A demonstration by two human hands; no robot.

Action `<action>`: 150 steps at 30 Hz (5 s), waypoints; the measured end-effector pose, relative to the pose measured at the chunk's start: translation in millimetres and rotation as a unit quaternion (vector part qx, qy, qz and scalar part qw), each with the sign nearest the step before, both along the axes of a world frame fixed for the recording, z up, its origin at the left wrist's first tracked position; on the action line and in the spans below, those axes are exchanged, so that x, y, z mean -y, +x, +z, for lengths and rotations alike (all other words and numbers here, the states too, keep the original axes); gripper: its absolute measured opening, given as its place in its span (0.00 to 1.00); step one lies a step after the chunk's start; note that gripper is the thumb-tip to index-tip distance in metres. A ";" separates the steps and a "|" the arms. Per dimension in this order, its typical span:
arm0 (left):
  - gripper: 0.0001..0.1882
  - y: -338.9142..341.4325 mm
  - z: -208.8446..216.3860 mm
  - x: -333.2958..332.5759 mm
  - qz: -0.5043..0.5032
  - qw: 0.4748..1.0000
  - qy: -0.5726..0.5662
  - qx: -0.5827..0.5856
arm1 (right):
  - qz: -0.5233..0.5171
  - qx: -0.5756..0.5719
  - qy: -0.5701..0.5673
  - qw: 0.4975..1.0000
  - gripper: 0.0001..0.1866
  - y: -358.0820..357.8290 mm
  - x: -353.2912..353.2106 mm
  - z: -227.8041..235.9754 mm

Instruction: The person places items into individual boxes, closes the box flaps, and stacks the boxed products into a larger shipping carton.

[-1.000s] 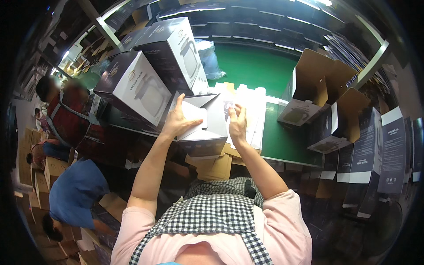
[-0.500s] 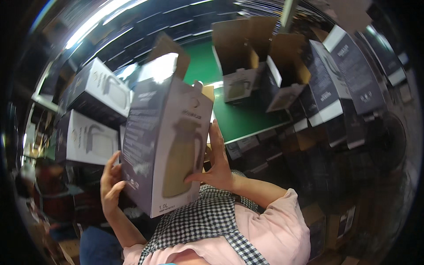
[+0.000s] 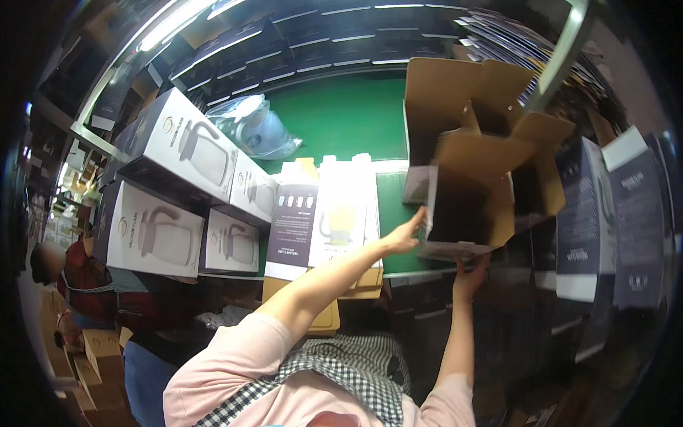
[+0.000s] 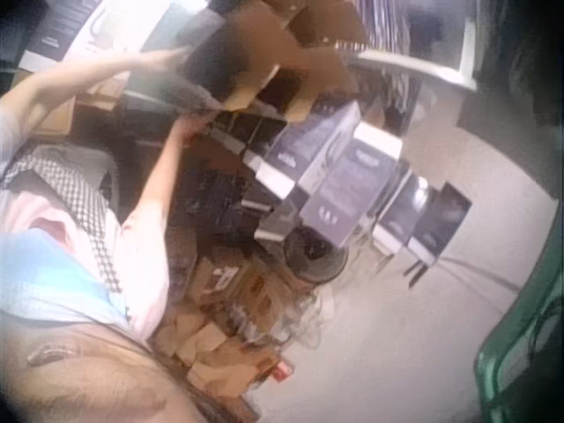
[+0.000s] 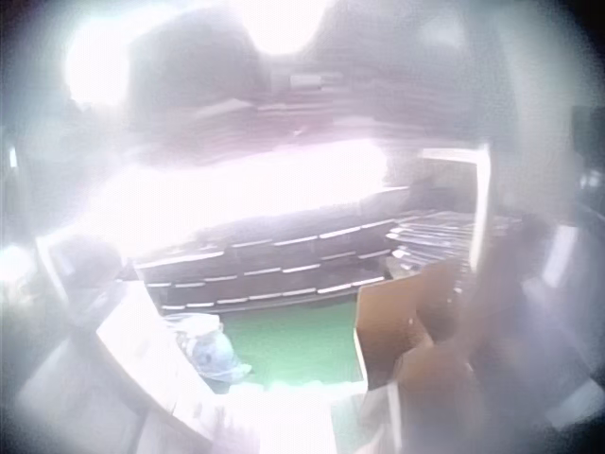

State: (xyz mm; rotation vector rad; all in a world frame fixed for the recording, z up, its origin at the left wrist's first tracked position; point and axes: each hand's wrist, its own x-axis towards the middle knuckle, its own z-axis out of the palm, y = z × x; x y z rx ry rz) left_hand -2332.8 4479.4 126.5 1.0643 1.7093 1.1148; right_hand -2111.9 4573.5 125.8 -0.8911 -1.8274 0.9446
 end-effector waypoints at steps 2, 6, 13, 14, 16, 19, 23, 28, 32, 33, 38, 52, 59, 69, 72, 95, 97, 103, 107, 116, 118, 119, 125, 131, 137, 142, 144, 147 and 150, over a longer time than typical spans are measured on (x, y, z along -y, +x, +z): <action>0.43 -38.3 -13.3 0.6 0.083 0.980 0.036 -0.179 | -0.022 0.068 0.025 0.997 0.44 -1.0 -9.2 -13.9; 0.43 -225.8 1.5 54.8 0.510 0.834 -0.131 -0.163 | -0.063 0.150 0.001 0.987 0.39 30.5 -1.6 -52.9; 0.63 -451.2 52.7 148.4 0.834 0.533 -0.092 -0.111 | -0.062 0.202 -0.045 0.976 0.39 47.7 34.8 -67.4; 0.64 -454.2 57.9 132.6 0.804 0.579 -0.116 -0.064 | -0.076 0.207 -0.040 0.975 0.35 48.2 34.8 -70.0; 0.43 -463.0 46.5 151.0 0.808 0.564 -0.098 -0.139 | -0.068 0.205 -0.040 0.976 0.28 39.9 43.5 -55.7; 0.29 -456.1 37.5 147.8 0.725 0.668 0.067 -0.152 | -0.069 0.236 -0.058 0.968 0.22 22.3 47.1 -35.6; 0.19 -408.1 50.6 122.7 0.689 0.696 0.177 -0.101 | -0.054 0.226 -0.035 0.972 0.21 4.6 60.1 -7.5; 0.11 -320.3 155.0 158.8 0.554 0.742 0.213 -0.311 | 0.013 0.179 0.021 0.984 0.22 20.2 73.7 -4.1; 0.11 -204.1 286.8 182.4 0.467 0.813 0.341 0.072 | -0.023 0.076 0.333 0.940 0.31 -26.6 67.7 81.6; 0.10 -182.3 303.5 178.3 0.451 0.810 0.355 0.124 | -0.049 0.116 0.354 0.927 0.33 -33.3 69.1 101.8; 0.14 -82.2 341.7 110.1 0.391 0.798 0.434 0.151 | -0.004 0.056 0.340 0.939 0.32 -52.7 51.3 113.3; 0.14 -22.7 262.0 -66.4 -0.052 0.951 0.233 -0.195 | 0.050 0.088 0.393 0.914 0.09 -49.6 58.8 127.6; 0.11 -56.8 202.1 -76.5 -0.099 0.903 0.114 -0.402 | 0.161 0.137 0.375 0.903 0.17 -35.2 32.4 137.0; 0.34 55.6 166.6 3.7 0.148 0.937 0.082 -0.306 | -0.002 0.030 0.291 0.956 0.43 11.1 -44.7 172.0; 0.26 39.7 169.1 17.6 0.140 0.961 0.065 -0.228 | 0.147 0.135 0.330 0.923 0.50 9.3 -44.4 187.1; 0.41 82.5 205.1 21.6 0.011 0.863 -0.033 -0.504 | 0.411 -0.049 -0.095 0.905 0.47 -47.7 -53.7 139.0; 0.39 76.1 204.2 23.4 0.004 0.861 -0.015 -0.508 | 0.272 -0.083 -0.129 0.950 0.33 -61.4 -35.6 154.4; 0.30 77.3 195.9 21.5 0.049 0.859 -0.008 -0.510 | 0.174 -0.050 0.077 0.981 0.24 -71.7 -44.0 223.4; 0.33 63.3 207.6 34.0 -0.037 0.933 -0.010 -0.357 | 0.452 -0.059 -0.055 0.888 0.27 -46.9 -42.8 199.6; 0.36 47.3 204.5 108.9 0.136 0.966 0.120 0.183 | 0.423 0.206 0.141 0.871 0.42 -9.5 -27.6 197.8; 0.25 47.7 201.5 105.4 0.158 0.977 0.122 0.080 | 0.395 0.225 0.169 0.874 0.39 -11.6 -26.9 194.0; 0.23 46.1 196.4 106.4 0.153 0.978 0.124 -0.069 | 0.390 0.225 0.213 0.867 0.36 -12.3 -24.2 193.8; 0.22 59.2 160.9 110.9 0.197 0.862 0.187 -0.428 | 0.369 0.238 0.252 0.862 0.35 -5.6 -17.6 166.9; 0.20 58.5 154.3 102.5 0.216 0.820 0.259 -0.463 | 0.371 0.293 0.243 0.847 0.38 -6.1 -19.0 175.7; 0.17 61.6 155.0 104.7 0.184 0.834 0.250 -0.457 | 0.392 0.315 0.230 0.833 0.45 1.6 -13.5 179.6; 0.20 54.7 139.5 122.8 0.157 0.806 0.238 -0.519 | 0.327 0.384 0.312 0.805 0.57 -7.4 3.2 188.2; 0.22 56.7 138.3 126.0 0.129 0.842 0.214 -0.477 | 0.336 0.353 0.294 0.822 0.60 -6.9 4.7 186.8; 0.20 54.7 141.4 121.3 0.129 0.875 0.257 -0.389 | 0.386 0.284 0.205 0.854 0.56 -12.9 8.2 195.2; 0.20 54.9 135.9 119.6 0.162 0.842 0.303 -0.417 | 0.374 0.254 0.167 0.876 0.49 -11.6 7.6 187.0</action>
